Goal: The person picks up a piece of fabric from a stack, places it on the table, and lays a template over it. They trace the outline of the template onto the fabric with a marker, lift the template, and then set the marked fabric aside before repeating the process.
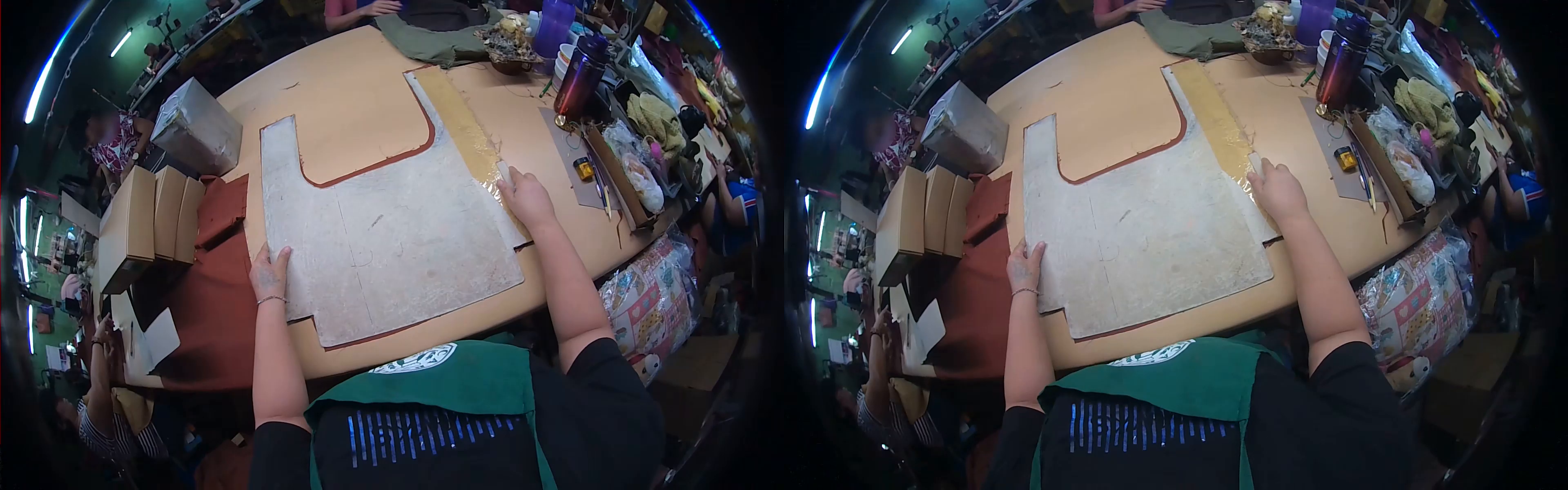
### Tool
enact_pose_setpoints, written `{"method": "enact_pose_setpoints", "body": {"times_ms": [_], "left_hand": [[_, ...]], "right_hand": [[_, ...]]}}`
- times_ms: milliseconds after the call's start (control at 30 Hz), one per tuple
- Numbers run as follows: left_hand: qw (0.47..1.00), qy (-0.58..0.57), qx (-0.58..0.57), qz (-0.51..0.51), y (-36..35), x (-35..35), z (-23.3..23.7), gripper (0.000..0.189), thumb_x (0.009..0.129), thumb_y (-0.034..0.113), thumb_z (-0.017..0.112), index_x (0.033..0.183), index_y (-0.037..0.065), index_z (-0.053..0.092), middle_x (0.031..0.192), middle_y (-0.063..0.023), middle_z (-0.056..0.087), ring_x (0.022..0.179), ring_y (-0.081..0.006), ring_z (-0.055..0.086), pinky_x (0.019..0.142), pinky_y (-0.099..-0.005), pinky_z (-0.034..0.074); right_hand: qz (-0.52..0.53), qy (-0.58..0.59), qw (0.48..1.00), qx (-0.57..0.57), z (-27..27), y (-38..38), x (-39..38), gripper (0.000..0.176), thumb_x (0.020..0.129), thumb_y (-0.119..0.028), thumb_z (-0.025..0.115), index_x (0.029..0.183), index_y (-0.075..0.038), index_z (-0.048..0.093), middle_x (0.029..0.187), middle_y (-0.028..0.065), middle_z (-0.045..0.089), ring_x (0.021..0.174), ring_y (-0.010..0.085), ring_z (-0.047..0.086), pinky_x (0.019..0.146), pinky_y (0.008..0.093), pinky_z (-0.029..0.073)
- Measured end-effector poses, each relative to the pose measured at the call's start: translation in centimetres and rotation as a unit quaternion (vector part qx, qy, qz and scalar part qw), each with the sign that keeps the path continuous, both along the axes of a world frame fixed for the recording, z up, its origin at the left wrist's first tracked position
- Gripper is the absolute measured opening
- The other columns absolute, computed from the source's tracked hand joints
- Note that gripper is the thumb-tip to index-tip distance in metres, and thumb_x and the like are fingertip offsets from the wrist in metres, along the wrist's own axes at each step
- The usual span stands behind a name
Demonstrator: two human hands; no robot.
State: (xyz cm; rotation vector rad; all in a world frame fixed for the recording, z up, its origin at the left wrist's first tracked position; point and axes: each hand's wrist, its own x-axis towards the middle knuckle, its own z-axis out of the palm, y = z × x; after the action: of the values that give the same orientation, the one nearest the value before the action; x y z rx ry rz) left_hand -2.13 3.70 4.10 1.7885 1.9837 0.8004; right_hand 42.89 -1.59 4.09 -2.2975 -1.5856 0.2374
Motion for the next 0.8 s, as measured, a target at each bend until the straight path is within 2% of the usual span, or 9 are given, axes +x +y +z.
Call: {"method": "enact_pose_setpoints", "body": {"times_ms": [67, 167, 333, 400, 500, 533, 633, 733, 800], "left_hand": [[0.998, 0.051, 0.021, 0.008, -0.1, -0.1, -0.5, 0.041, 0.076, 0.025, 0.062, 0.108, 0.000, 0.054, 0.092, -0.0197, 0.061, 0.084, -0.0313, 0.059, 0.076, -0.0334, 0.044], [0.985, 0.118, 0.122, 0.005, 0.3, -1.1, -2.6, 0.044, 0.076, 0.028, 0.061, 0.110, 0.000, 0.052, 0.093, -0.0213, 0.060, 0.084, -0.0361, 0.057, 0.077, -0.0357, 0.044], [0.994, -0.098, 0.007, -0.054, -1.0, -1.3, -1.2, 0.039, 0.075, 0.016, 0.061, 0.108, -0.002, 0.052, 0.094, -0.0162, 0.060, 0.084, -0.0235, 0.058, 0.074, -0.0305, 0.045], [0.975, -0.209, -0.056, -0.056, -1.6, -1.4, -0.8, 0.042, 0.073, 0.006, 0.061, 0.112, -0.003, 0.048, 0.096, -0.0106, 0.058, 0.086, -0.0133, 0.055, 0.075, -0.0256, 0.044], [0.961, -0.260, -0.061, -0.070, -1.5, -2.6, -2.1, 0.049, 0.072, 0.004, 0.062, 0.117, -0.003, 0.043, 0.098, -0.0107, 0.057, 0.086, -0.0152, 0.056, 0.075, -0.0260, 0.045], [0.966, -0.241, -0.066, -0.071, -1.5, -2.5, -1.9, 0.052, 0.073, 0.003, 0.061, 0.119, -0.003, 0.040, 0.100, -0.0107, 0.057, 0.086, -0.0154, 0.056, 0.076, -0.0264, 0.045], [0.969, -0.230, -0.056, -0.065, -1.8, -2.1, -1.4, 0.049, 0.074, 0.004, 0.060, 0.118, -0.003, 0.041, 0.100, -0.0102, 0.056, 0.087, -0.0152, 0.055, 0.077, -0.0261, 0.044], [0.973, -0.207, -0.050, -0.090, -1.5, -2.8, -2.0, 0.050, 0.075, 0.006, 0.061, 0.119, -0.004, 0.040, 0.105, -0.0118, 0.052, 0.090, -0.0171, 0.054, 0.079, -0.0274, 0.044], [0.985, -0.138, -0.019, -0.099, -1.2, -3.7, -2.7, 0.052, 0.075, 0.007, 0.061, 0.120, -0.004, 0.039, 0.109, -0.0131, 0.049, 0.093, -0.0186, 0.053, 0.080, -0.0286, 0.043]], "right_hand": [[-0.002, -0.020, 1.000, -0.005, 0.0, -0.1, -0.2, 0.048, 0.083, -0.038, 0.047, 0.116, -0.003, 0.046, 0.095, 0.0232, 0.053, 0.086, 0.0347, 0.056, 0.075, 0.0394, 0.046], [-0.011, -0.047, 0.999, 0.010, 0.2, -0.4, -0.7, 0.048, 0.082, -0.040, 0.047, 0.115, -0.005, 0.048, 0.094, 0.0229, 0.053, 0.083, 0.0345, 0.057, 0.073, 0.0388, 0.047], [0.014, -0.033, 0.996, 0.079, -1.9, 0.1, 1.0, 0.047, 0.078, -0.041, 0.054, 0.110, -0.006, 0.053, 0.089, 0.0208, 0.056, 0.078, 0.0321, 0.058, 0.070, 0.0362, 0.047], [0.012, 0.065, 0.996, 0.052, -1.1, -0.1, 2.0, 0.044, 0.074, -0.035, 0.060, 0.105, -0.005, 0.055, 0.085, 0.0186, 0.058, 0.076, 0.0287, 0.059, 0.069, 0.0338, 0.047], [0.032, 0.192, 0.981, 0.013, -1.2, 0.0, 3.9, 0.038, 0.069, -0.026, 0.067, 0.098, -0.004, 0.057, 0.080, 0.0154, 0.059, 0.074, 0.0236, 0.058, 0.069, 0.0307, 0.046], [0.043, 0.230, 0.972, 0.001, -1.0, -0.2, 4.1, 0.036, 0.068, -0.023, 0.069, 0.096, -0.004, 0.058, 0.079, 0.0143, 0.060, 0.073, 0.0220, 0.058, 0.069, 0.0298, 0.046], [0.025, 0.202, 0.978, 0.040, -1.0, -0.5, 3.4, 0.031, 0.067, -0.018, 0.070, 0.092, -0.004, 0.059, 0.077, 0.0114, 0.059, 0.071, 0.0189, 0.056, 0.068, 0.0283, 0.045], [0.001, 0.206, 0.978, 0.012, -0.8, -0.4, 3.0, 0.033, 0.068, -0.022, 0.069, 0.095, -0.006, 0.059, 0.083, 0.0126, 0.061, 0.076, 0.0205, 0.059, 0.070, 0.0295, 0.046], [-0.010, 0.184, 0.983, 0.023, -0.9, -0.3, 2.6, 0.035, 0.069, -0.024, 0.069, 0.098, -0.007, 0.060, 0.088, 0.0132, 0.061, 0.080, 0.0216, 0.059, 0.072, 0.0304, 0.046]]}}
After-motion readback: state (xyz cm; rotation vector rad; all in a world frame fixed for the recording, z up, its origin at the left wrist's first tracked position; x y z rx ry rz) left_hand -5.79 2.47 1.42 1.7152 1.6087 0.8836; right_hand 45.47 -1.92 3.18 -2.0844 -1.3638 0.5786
